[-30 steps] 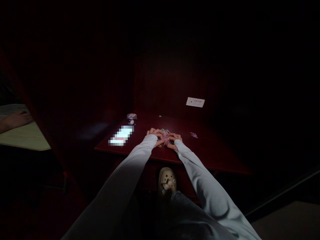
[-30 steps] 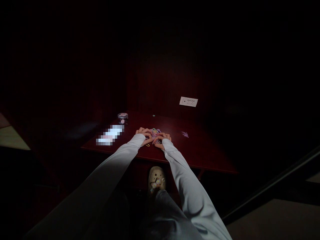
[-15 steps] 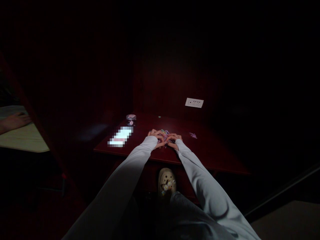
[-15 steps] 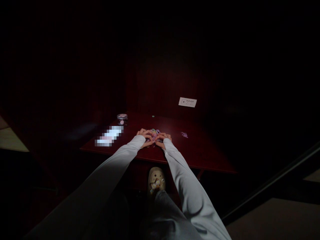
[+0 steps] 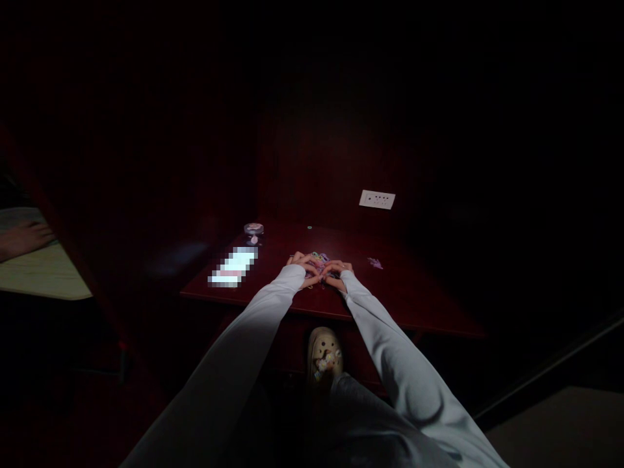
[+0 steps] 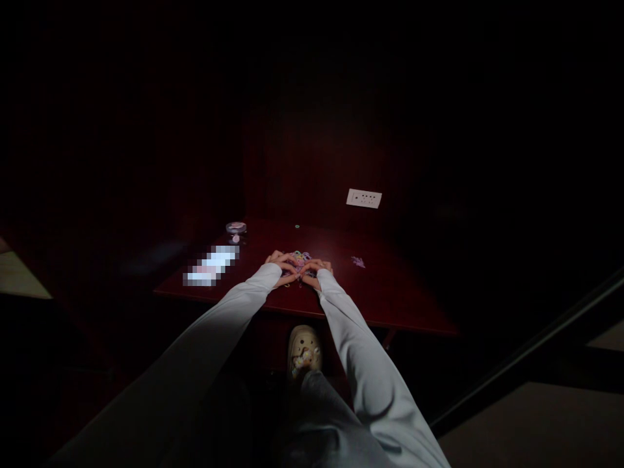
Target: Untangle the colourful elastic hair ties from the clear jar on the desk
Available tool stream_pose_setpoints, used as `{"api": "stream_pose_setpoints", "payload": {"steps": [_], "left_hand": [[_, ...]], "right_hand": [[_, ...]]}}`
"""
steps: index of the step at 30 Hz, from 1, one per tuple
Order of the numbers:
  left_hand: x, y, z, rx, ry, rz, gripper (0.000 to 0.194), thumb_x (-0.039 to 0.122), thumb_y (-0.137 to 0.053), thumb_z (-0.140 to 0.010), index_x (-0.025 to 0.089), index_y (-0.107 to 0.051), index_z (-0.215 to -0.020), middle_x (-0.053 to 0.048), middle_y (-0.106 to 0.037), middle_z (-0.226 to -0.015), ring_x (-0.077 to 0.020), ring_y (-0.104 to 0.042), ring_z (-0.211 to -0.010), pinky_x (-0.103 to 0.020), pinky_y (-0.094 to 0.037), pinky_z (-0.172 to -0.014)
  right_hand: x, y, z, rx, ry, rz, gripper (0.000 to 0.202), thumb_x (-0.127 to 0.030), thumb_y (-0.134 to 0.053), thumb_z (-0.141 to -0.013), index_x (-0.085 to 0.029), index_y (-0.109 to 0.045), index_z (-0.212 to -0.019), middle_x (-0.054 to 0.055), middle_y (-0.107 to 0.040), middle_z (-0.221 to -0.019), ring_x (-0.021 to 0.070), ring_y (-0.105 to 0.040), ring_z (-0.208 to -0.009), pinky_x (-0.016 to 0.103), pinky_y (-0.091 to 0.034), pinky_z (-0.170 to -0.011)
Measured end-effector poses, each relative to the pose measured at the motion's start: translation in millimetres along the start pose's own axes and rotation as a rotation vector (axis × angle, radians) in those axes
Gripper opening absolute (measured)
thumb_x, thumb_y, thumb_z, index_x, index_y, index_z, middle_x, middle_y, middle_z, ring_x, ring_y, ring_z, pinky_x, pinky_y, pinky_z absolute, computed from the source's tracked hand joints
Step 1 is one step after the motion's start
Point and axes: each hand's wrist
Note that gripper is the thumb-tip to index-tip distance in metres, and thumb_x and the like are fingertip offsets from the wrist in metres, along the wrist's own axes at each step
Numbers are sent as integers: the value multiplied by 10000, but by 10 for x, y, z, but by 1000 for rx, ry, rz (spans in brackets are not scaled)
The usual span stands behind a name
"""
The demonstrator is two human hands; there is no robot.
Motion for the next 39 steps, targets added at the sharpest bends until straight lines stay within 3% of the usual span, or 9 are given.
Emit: {"api": "stream_pose_setpoints", "payload": {"steps": [12,21,27,33,39], "left_hand": [[81,54,23,25,44,4,84,331,-789,-891,300,-844,-836,0,-775,-1210,-251,-541,-1154,-433,-424,-1063],[57,64,20,65,53,53,112,329,-753,-917,298,-832,-844,-2,-777,-1202,-251,-551,-1142,-431,-435,-1054],[51,101,31,46,23,79,143,381,-737,-937,297,-850,-910,-22,-769,-1225,-251,-555,-1156,-421,-440,-1046],[41,19,3,110,47,70,100,314,-763,-913,276,-840,-860,-28,-785,-1176,-246,-569,-1126,-415,-454,-1051],[25,22,1,123,35,86,113,328,-759,-916,286,-841,-850,-18,-791,-1164,-247,-584,-1114,-417,-466,-1044]], "right_hand": [[105,-36,-62,14,29,-8,98,-331,-775,-811,-288,-820,-886,23,-770,-1202,291,-592,-1255,469,-385,-1145],[209,-53,-119,6,19,-39,244,-278,-606,-891,-301,-839,-959,26,-778,-1167,286,-599,-1249,478,-352,-1162],[184,-60,-108,20,12,-71,276,-380,-581,-961,-314,-848,-987,32,-776,-1170,294,-576,-1268,490,-328,-1174],[254,-119,-147,65,2,-80,250,-516,-708,-898,-295,-819,-861,38,-781,-1133,301,-577,-1254,491,-348,-1149],[283,-122,-148,78,5,-60,294,-524,-703,-908,-268,-788,-793,56,-780,-1135,305,-583,-1241,521,-357,-1141]]}}
Point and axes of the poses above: each hand's wrist, its own z-axis away from the middle knuckle, its own y-axis out of the back of the hand, x = y × z
